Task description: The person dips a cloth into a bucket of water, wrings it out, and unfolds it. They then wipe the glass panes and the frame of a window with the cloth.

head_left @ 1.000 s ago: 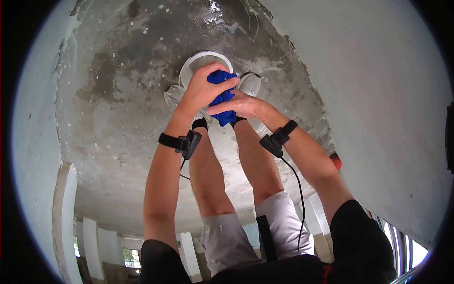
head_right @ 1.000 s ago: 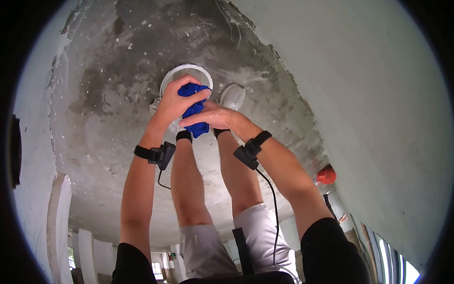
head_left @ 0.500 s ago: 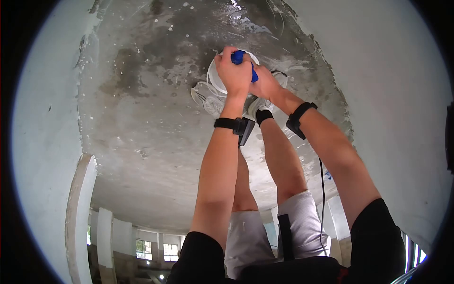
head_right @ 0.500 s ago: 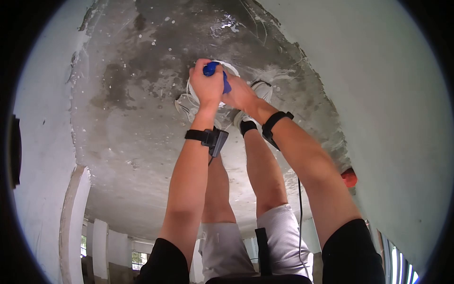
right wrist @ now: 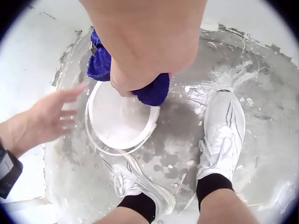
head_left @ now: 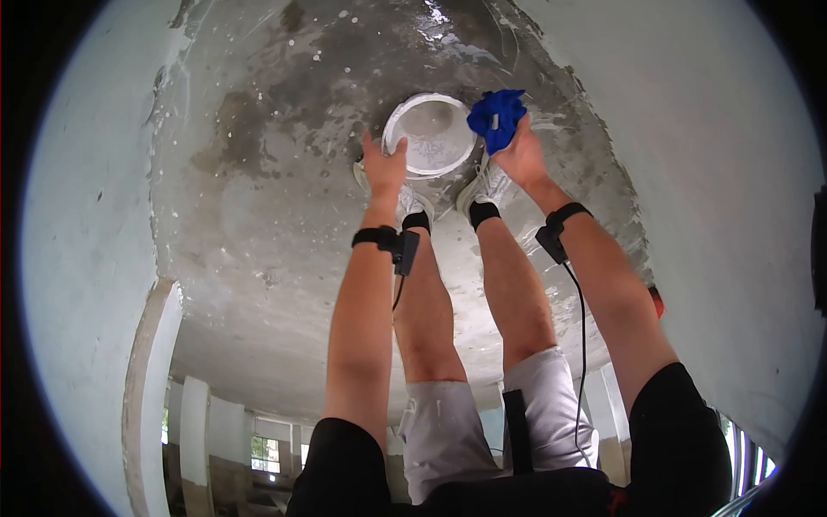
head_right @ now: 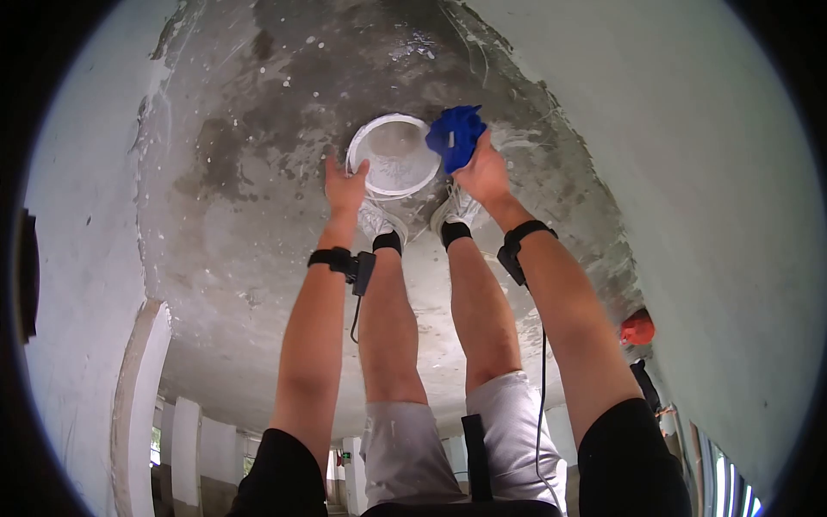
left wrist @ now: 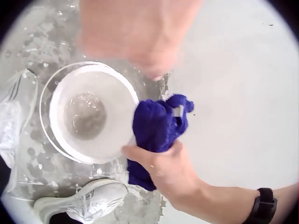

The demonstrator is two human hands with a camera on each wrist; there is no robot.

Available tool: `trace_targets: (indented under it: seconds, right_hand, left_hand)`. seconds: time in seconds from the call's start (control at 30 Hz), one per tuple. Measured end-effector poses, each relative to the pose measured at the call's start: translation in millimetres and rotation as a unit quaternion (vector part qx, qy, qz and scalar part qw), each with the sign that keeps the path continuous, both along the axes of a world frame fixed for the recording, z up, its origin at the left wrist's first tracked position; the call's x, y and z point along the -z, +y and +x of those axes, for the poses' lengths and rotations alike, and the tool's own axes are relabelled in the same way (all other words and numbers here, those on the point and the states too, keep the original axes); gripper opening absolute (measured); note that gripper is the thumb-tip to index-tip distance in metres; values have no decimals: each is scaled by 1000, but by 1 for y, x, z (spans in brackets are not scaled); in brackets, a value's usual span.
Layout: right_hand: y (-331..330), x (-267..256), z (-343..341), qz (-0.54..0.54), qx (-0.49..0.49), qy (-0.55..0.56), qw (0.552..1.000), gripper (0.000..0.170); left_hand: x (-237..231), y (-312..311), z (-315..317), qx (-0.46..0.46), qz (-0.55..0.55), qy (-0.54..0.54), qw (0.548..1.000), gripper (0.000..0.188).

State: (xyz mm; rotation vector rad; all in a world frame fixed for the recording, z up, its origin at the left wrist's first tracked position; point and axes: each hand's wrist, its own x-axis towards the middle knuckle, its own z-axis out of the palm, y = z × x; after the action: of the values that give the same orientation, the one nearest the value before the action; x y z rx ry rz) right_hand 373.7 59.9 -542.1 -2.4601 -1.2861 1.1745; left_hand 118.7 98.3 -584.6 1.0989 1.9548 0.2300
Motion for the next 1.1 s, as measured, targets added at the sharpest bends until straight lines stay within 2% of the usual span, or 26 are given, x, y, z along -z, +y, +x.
trace_targets:
  seconds: [0.03,0.07,0.13,0.17,0.23,0.27,0.33,0.37,0.4,0.43,0.47,0.5,0.57,0.67,0.73,0.77,0.8,0.87,0.9,0.97,1.0,1.07,1.1]
  right_hand:
    - [-9,17,13,29,-1,-3,1000,70]
    - [-4,12,18,28,-1,-5,1000,70]
    - [13,-6,26,11,18,-41,999,68]
    - [12,-7,30,43,22,-32,998,66]
    - [13,-7,38,12,14,-41,999,67]
    - [13,-7,40,-20,6,-51,998,67]
    - [11,-9,38,-17,7,-55,998,68]
    - [11,-10,36,-13,9,-58,998,69]
    - [0,4,36,-12,7,-57,998,69]
    - [-10,19,34,32,4,-47,998,69]
    - [-16,28,34,77,1,-37,996,70]
    - [-6,13,28,79,0,-36,996,70]
    - [8,-19,10,-70,-6,-53,996,69]
    - [14,-25,-10,-71,-23,-12,997,72]
    - [24,-31,-22,-84,-37,-22,996,71]
    - [28,-32,-27,-78,-47,-15,996,70]
    - [34,-37,-33,-73,-57,-7,996,69]
    - [42,-37,-31,-84,-65,20,994,69]
    - [45,-33,-31,-64,-66,30,995,67]
    - [53,-25,-32,-46,-68,41,996,65]
    - [58,-24,-31,-56,-66,27,996,63]
    - [64,-24,-29,-69,-64,13,995,61]
    - [67,-26,-26,-72,-66,4,995,60]
  left_hand:
    - [11,-1,-8,-95,-119,-118,981,61]
    - [16,0,-15,-94,-120,-120,981,61]
    - [21,1,-25,-71,-219,-163,959,50]
    - [16,3,-26,-70,-219,-162,959,50]
    - [0,13,-23,-152,-257,-200,933,39]
    - [-2,16,-22,-151,-258,-200,933,39]
    - [-8,23,-20,-90,-225,-194,951,37]
    - [-7,24,-20,-91,-224,-194,951,37]
    - [-4,26,-19,-24,-168,-176,970,36]
    - [-2,29,-18,44,-109,-157,981,35]
    - [4,33,-19,42,-107,-156,981,35]
    - [9,36,-20,58,-108,-180,976,36]
    - [13,46,-22,71,-107,-203,971,36]
    - [-5,71,-23,58,-78,-171,980,34]
    - [-29,87,-28,56,-74,-59,994,32]
    - [-28,86,-32,-15,-33,-82,996,30]
    - [-19,84,-42,-15,-31,-85,996,30]
    - [-9,84,-59,-113,4,-111,987,32]
    - [-7,86,-66,-113,4,-111,987,32]
    - [-3,86,-78,-220,106,-158,957,36]
    - [-10,91,-76,-222,104,-156,957,36]
    - [-14,98,-78,-369,-22,-86,925,37]
    - [-10,96,-81,-368,-24,-86,925,37]
